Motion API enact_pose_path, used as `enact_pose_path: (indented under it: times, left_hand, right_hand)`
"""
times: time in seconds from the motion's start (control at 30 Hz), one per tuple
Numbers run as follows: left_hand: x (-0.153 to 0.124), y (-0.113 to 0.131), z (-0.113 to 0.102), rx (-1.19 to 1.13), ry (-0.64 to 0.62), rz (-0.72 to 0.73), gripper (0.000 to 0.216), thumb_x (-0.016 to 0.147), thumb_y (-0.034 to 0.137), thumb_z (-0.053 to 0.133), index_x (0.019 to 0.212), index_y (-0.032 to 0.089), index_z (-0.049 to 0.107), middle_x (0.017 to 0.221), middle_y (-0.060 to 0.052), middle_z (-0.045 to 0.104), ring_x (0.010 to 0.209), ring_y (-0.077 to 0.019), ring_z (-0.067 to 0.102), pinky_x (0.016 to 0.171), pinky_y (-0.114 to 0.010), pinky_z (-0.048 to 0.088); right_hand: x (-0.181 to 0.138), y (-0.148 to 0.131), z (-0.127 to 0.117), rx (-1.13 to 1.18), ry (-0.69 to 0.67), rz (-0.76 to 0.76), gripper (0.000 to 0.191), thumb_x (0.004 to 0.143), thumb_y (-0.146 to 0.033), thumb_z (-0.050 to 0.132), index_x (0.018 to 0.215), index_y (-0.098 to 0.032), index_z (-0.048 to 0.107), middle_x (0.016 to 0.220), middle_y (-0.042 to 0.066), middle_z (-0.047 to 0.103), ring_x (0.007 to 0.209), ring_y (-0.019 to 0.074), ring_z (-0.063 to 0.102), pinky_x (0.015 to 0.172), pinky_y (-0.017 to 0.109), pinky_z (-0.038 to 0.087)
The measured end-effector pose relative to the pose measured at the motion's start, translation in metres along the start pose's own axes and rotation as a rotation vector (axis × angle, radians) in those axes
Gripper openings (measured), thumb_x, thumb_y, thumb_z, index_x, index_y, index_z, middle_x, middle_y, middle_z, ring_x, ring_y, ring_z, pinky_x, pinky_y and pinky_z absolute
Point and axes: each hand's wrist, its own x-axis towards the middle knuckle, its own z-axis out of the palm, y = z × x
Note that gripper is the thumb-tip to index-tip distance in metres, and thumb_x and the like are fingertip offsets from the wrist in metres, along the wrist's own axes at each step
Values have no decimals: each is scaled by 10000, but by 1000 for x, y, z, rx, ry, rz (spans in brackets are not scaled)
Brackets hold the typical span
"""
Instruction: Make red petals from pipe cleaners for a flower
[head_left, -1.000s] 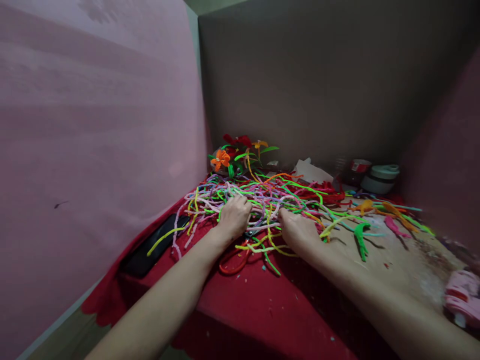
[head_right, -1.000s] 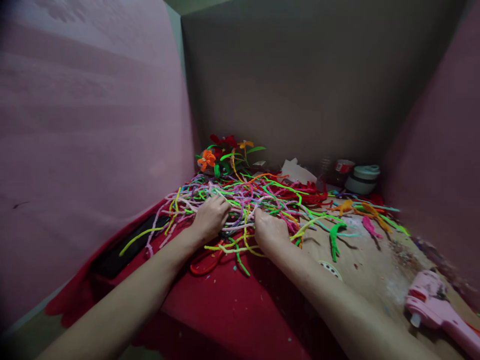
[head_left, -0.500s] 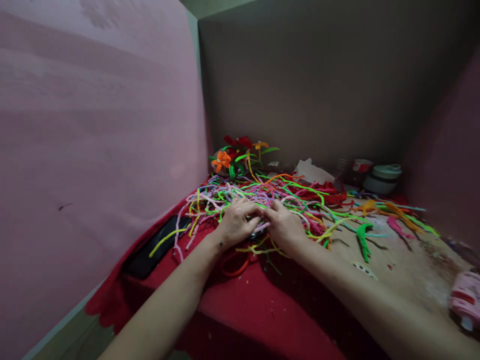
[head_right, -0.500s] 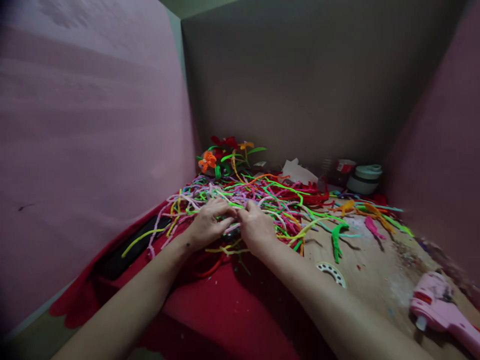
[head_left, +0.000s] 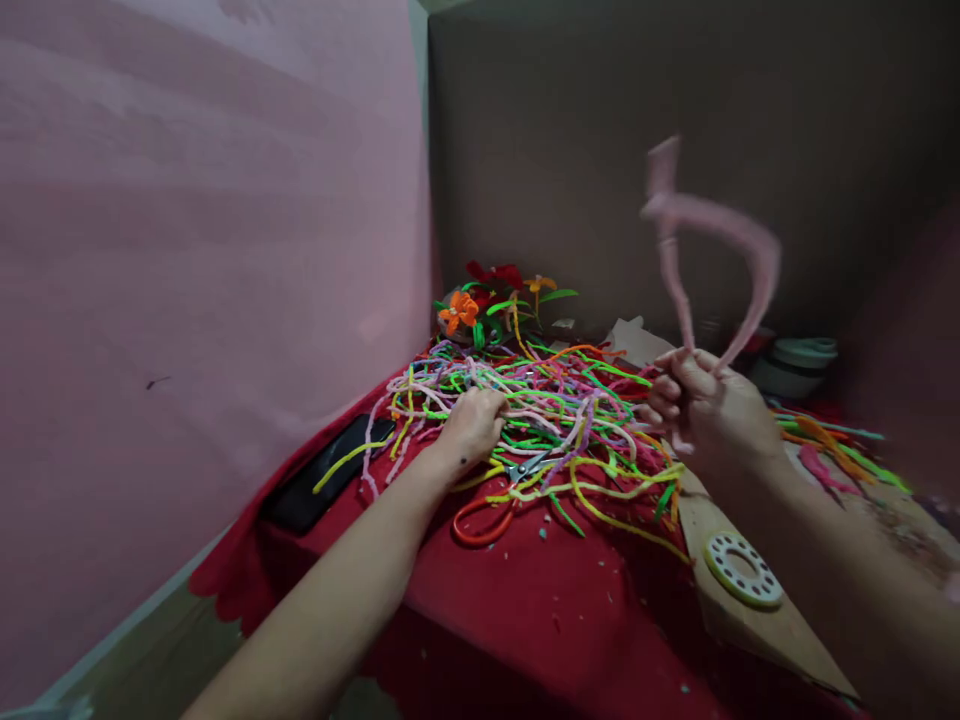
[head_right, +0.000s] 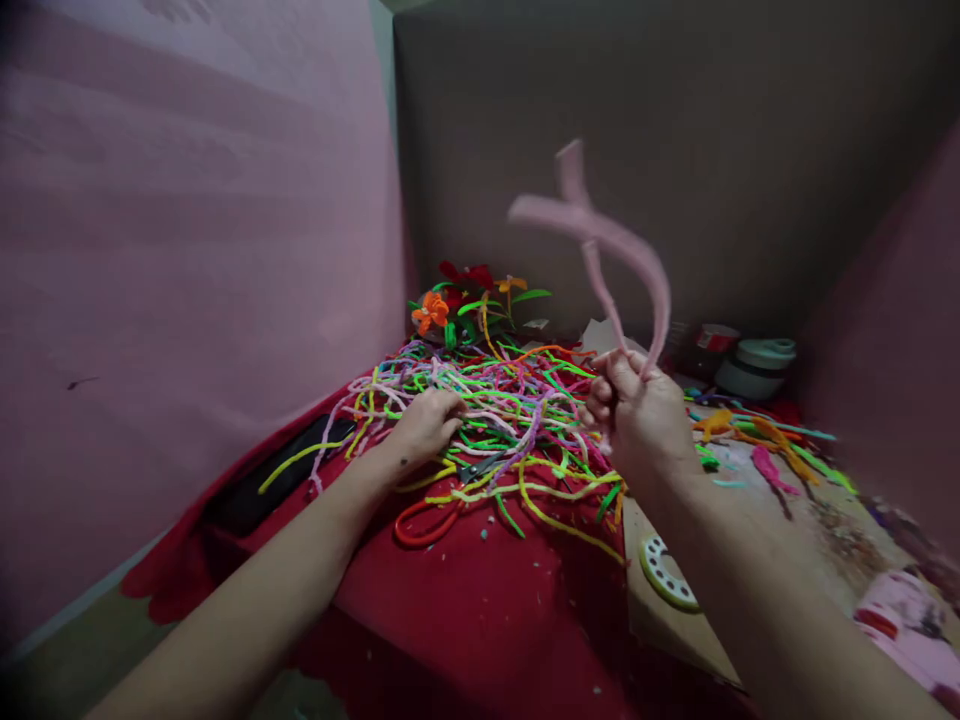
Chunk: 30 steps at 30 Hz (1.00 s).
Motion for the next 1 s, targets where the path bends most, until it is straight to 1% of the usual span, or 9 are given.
enact_pose_path:
  times: [0.13,0.3,0.43,0.57,0.63,0.7,0.77,0.9,1.0]
  left_hand:
    - [-1,2,2,39,19,-23,164,783,193,503,815,185,663,887,-84,615,888,-218,523,814,-356,409]
    - [-2,5,4,61,-2,5,140,734,122,501,724,174,631,858,-81,607,887,-217,517,812,-348,399]
    - [-5,8,-1,51,9,48,132,740,148,481,796,170,598,828,-64,611,811,-206,525,775,-349,394]
    - [-9,11,-4,-37,60,125,127,759,150,470,828,175,573,825,-41,611,812,-184,529,788,-333,383]
    - [-10,13,-4,-80,87,190,131,775,144,470,836,178,580,863,-45,619,848,-184,526,799,-328,378]
    - [-11,14,-2,-108,120,232,143,811,165,463,858,185,597,910,-51,625,889,-187,523,808,-325,375]
    - [-10,15,0,-150,149,246,149,838,205,468,854,192,616,911,-47,636,891,-180,532,816,-319,376]
    - [-9,20,6,-184,181,298,163,849,242,484,830,206,642,826,-19,666,866,-168,561,886,-332,350]
    - [-12,28,8,-170,114,384,208,861,211,447,844,210,655,787,-22,667,876,-172,564,918,-341,335]
  right_hand:
    - [-5,10,0,8,-82,274,150,794,-231,520,689,-211,414,438,-109,202,354,48,104,322,173,107]
    - [-9,29,4,-5,-143,378,88,759,-222,507,703,-195,444,397,-124,162,341,50,75,299,159,135]
    - [-12,41,8,-14,-162,471,89,794,-244,457,784,-170,504,371,-117,238,313,48,97,294,157,146]
    - [-12,50,10,-84,-152,457,151,805,-247,446,893,-154,526,477,-59,481,302,40,137,281,163,158]
    - [-11,55,9,-139,-116,484,177,806,-267,451,910,-152,536,428,-72,443,292,49,142,273,171,180]
    - [-9,59,6,-207,-72,547,205,810,-307,445,881,-147,550,336,-103,307,277,64,139,268,182,205]
    - [-9,62,2,-255,-37,573,216,806,-324,441,864,-147,549,307,-116,250,270,69,144,270,185,221]
    - [-11,65,-5,-230,-1,525,174,755,-235,449,903,-171,515,345,-105,342,268,58,156,275,170,199]
    - [-16,63,-6,-201,7,475,195,726,-232,468,900,-167,528,415,-81,407,282,44,165,281,169,183]
